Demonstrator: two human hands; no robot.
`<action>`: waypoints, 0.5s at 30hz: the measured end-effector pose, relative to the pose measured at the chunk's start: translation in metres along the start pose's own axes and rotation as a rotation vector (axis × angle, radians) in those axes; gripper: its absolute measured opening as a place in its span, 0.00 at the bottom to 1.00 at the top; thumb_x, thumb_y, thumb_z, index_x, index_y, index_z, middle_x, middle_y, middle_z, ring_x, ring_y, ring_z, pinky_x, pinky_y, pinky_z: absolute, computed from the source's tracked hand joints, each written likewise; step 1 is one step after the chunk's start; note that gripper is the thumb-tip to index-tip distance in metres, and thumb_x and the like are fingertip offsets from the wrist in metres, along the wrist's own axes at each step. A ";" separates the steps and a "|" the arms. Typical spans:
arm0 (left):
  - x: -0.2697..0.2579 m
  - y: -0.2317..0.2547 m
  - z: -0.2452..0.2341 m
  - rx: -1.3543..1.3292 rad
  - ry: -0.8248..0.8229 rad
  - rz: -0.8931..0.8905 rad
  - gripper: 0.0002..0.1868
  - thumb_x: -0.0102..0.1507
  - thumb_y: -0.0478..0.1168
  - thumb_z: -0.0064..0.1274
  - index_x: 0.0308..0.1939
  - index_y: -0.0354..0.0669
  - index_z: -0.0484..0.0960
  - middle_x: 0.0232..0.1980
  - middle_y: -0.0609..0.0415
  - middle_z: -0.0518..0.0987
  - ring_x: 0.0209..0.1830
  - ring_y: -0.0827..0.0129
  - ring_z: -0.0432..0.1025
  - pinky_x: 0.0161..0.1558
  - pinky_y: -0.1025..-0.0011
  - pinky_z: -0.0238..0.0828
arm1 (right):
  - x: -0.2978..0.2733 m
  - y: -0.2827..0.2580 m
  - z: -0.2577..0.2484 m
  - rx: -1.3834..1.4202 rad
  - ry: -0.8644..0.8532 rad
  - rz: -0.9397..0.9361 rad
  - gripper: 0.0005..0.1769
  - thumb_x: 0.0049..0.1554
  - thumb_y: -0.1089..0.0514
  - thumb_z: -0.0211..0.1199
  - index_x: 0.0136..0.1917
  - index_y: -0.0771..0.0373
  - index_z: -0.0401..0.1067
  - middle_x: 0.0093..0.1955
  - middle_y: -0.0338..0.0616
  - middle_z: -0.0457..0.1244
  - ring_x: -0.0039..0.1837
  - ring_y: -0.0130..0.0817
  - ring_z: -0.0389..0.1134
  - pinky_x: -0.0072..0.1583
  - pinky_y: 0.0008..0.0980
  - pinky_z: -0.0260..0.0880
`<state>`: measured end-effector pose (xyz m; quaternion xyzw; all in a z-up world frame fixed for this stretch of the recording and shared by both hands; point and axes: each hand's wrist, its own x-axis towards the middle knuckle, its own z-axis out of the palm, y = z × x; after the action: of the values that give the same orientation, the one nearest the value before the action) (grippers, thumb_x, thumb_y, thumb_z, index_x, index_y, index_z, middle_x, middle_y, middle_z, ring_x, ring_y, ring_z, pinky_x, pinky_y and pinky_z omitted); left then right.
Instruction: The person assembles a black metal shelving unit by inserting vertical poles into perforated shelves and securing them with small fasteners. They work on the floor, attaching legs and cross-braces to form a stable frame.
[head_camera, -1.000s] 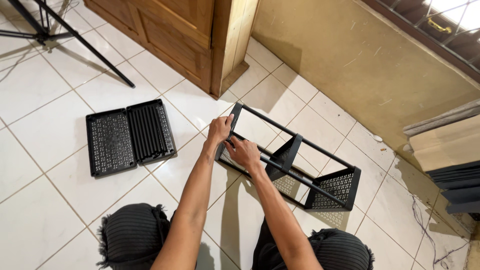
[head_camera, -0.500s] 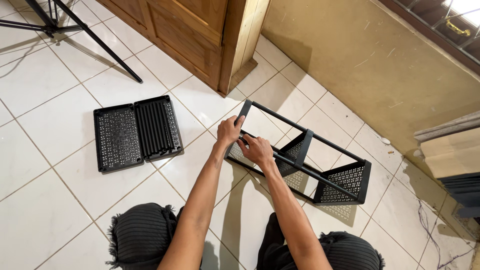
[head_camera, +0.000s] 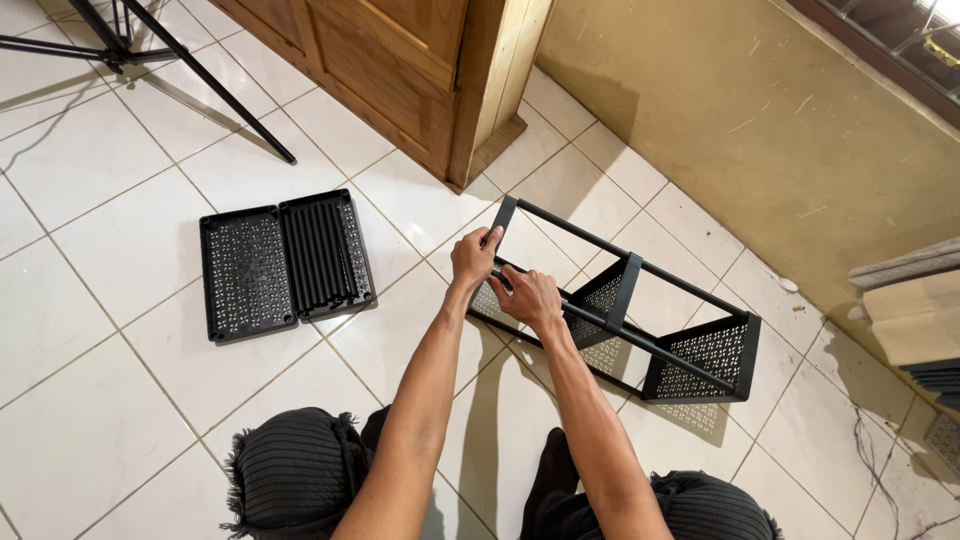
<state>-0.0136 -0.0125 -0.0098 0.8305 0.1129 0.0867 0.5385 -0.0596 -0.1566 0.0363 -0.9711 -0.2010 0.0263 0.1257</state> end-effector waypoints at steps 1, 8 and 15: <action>0.000 -0.001 0.000 -0.007 -0.007 -0.014 0.29 0.68 0.61 0.48 0.25 0.40 0.74 0.18 0.51 0.72 0.20 0.58 0.68 0.30 0.57 0.63 | 0.000 0.000 0.000 -0.001 0.012 -0.007 0.26 0.62 0.34 0.55 0.48 0.57 0.77 0.23 0.51 0.64 0.29 0.51 0.68 0.36 0.49 0.67; 0.006 -0.004 0.003 -0.072 -0.047 -0.080 0.30 0.67 0.61 0.50 0.23 0.40 0.75 0.19 0.53 0.72 0.20 0.62 0.65 0.29 0.59 0.62 | -0.001 0.001 0.001 0.008 0.025 -0.014 0.28 0.64 0.32 0.52 0.44 0.58 0.74 0.21 0.51 0.62 0.28 0.51 0.66 0.36 0.47 0.65; 0.001 0.012 -0.005 0.030 0.005 -0.049 0.30 0.69 0.59 0.48 0.23 0.37 0.76 0.18 0.47 0.73 0.20 0.55 0.68 0.31 0.55 0.64 | -0.004 0.001 0.010 -0.006 0.050 -0.043 0.25 0.66 0.36 0.52 0.45 0.59 0.72 0.24 0.51 0.63 0.29 0.51 0.67 0.37 0.48 0.66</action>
<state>-0.0132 -0.0128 0.0027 0.8352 0.1357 0.0740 0.5277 -0.0636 -0.1566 0.0261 -0.9673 -0.2187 -0.0011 0.1281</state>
